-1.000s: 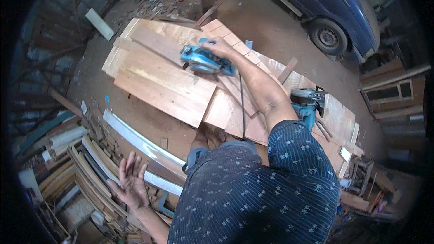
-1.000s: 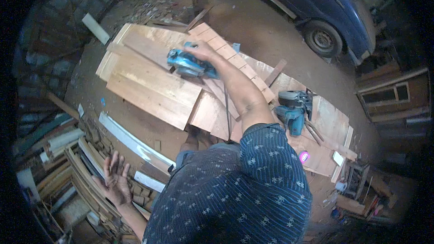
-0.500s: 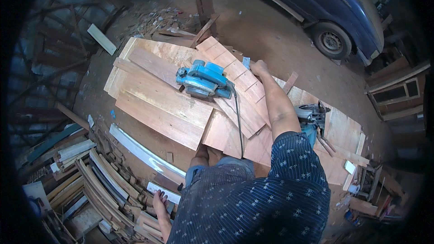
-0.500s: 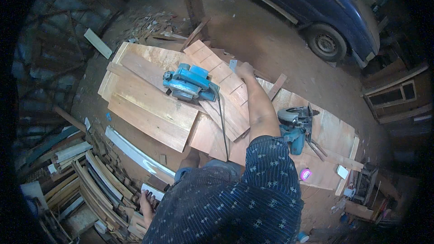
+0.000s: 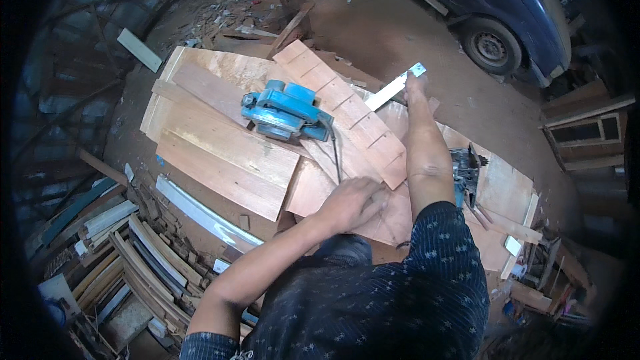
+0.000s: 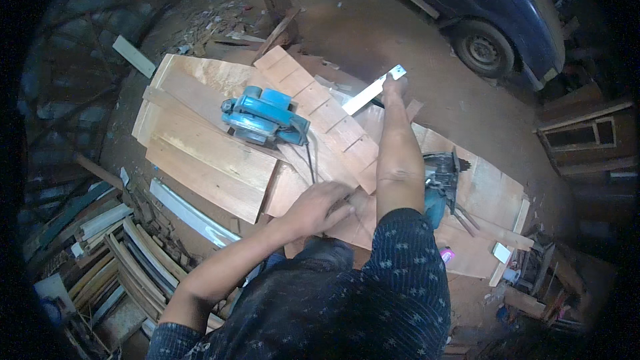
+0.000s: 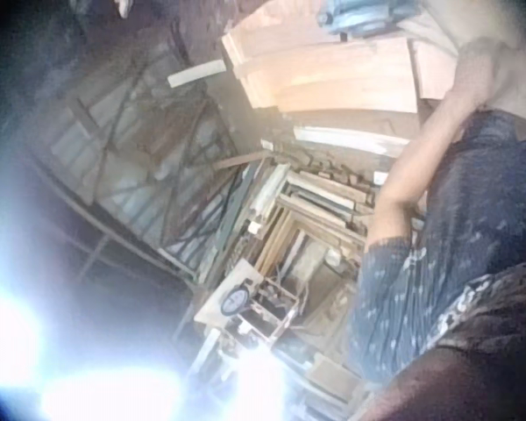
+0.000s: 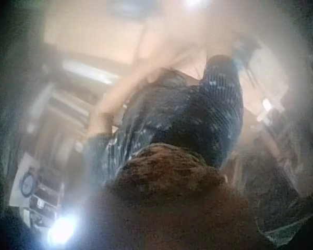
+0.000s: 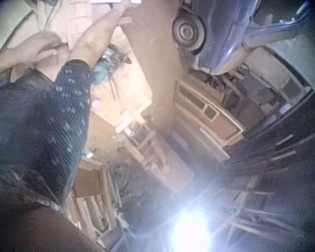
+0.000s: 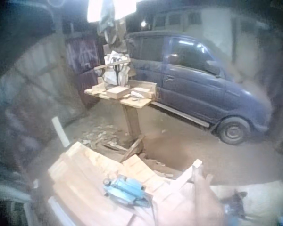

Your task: The person marks a wooden plank with a square and pencil, then retrieves a hand saw to cut a piece of wood. They clamp the wood to a workbench and use a circular saw to cut several planks, followed by sanding the cut pieces with an electric sander.

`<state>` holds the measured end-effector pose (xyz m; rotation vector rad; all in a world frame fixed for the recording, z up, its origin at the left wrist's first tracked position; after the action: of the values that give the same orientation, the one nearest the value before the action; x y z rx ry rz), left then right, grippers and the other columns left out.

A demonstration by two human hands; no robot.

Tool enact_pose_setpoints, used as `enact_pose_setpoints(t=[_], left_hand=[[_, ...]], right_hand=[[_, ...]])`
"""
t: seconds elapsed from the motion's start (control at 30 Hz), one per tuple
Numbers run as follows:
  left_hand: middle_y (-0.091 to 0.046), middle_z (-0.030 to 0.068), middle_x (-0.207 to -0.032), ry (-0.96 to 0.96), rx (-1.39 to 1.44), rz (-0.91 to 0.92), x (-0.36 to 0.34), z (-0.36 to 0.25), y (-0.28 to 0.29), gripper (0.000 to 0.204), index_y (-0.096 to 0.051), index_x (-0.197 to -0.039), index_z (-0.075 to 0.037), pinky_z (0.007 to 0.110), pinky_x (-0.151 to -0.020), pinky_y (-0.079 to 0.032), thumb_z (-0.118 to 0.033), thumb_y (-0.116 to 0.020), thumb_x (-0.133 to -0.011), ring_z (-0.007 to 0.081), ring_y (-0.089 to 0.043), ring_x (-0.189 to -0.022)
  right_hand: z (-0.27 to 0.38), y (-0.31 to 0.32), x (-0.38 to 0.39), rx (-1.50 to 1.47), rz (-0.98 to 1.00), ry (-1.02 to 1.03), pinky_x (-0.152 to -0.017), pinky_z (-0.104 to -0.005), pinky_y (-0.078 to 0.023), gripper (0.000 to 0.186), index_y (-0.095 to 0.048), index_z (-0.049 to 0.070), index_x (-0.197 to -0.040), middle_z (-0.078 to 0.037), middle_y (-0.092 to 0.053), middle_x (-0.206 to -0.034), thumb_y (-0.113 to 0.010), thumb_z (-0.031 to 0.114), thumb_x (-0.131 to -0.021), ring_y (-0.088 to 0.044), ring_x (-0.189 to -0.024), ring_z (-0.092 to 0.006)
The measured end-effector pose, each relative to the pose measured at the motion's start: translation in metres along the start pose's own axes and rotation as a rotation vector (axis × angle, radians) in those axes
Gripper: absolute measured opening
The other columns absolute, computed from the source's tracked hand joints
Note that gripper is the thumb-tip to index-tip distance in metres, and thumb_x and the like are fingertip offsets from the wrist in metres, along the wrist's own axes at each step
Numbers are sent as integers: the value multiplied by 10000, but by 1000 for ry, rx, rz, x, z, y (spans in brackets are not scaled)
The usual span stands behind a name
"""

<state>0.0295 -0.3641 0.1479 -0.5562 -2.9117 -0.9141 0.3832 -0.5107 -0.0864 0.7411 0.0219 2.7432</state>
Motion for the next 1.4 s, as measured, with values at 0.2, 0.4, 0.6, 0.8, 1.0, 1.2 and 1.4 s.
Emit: enact_pose_setpoints(t=[0.2,0.4,0.6,0.8,1.0,1.2,1.4], left_hand=[[-313,204,-1588,-110,-572,109,-56,51,-73,714,-371,-1523,-120,580,-1166,-287,-394,-621,-913,421,-301,-1460],[-203,197,-1650,-45,-793,185,-43,81,-107,767,-250,-1593,-147,641,-1186,-194,-338,-580,-928,407,-191,-1521],[-299,228,-1596,73,-432,244,-31,69,-89,676,-352,-1527,-83,492,-1137,-370,-228,-592,-911,426,-398,-1400],[-705,171,-1101,272,410,-393,98,56,34,358,-665,-1213,-36,384,-879,-546,-284,-648,-955,321,-688,-981],[-395,268,-1445,353,182,-957,201,83,95,826,-323,-1504,-19,408,-956,-523,-288,-769,-863,351,-502,-1282],[-608,243,-1243,531,-220,-1239,253,177,139,537,-499,-1393,-24,436,-897,-530,-265,-671,-945,407,-629,-1105],[-705,166,-902,704,104,-1267,272,259,181,301,-664,-1101,-28,389,-681,-531,-301,-560,-1028,307,-687,-735]], right_hand=[[44,42,41,-198,-297,286,-684,-399,-593,271,-514,-62,-1215,-208,-665,-1018,-586,68,-988,-696,-791,-277],[159,125,118,-168,-662,822,-641,-371,-556,158,-452,-33,-1078,-186,-648,-921,-537,76,-1002,-671,-724,-231],[338,94,250,-409,-221,969,-612,-334,-555,194,-467,-27,-1074,-156,-679,-865,-583,111,-1002,-685,-723,-197],[252,-22,349,310,756,733,-570,-256,-480,216,-640,46,-980,-58,-687,-790,-665,261,-978,-639,-651,-122],[101,-96,419,-54,949,442,-811,-328,-533,138,-645,36,-978,-45,-655,-793,-634,173,-986,-636,-784,-148],[49,-88,443,-71,872,223,-762,-286,-532,153,-653,19,-956,-46,-644,-832,-612,159,-1001,-622,-761,-127],[-50,-64,447,294,785,100,-712,-275,-537,261,-650,-10,-1071,-48,-642,-862,-694,221,-956,-625,-777,-131]])
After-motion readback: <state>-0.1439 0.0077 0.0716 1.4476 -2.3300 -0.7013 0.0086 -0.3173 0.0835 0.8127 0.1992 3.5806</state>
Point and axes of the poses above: each hand's wrist, its own x-axis away from the middle knuckle, its own y-axis out of the back of the hand, z = x × y, the point moved 9 cm from there along -x, towards the middle knuckle
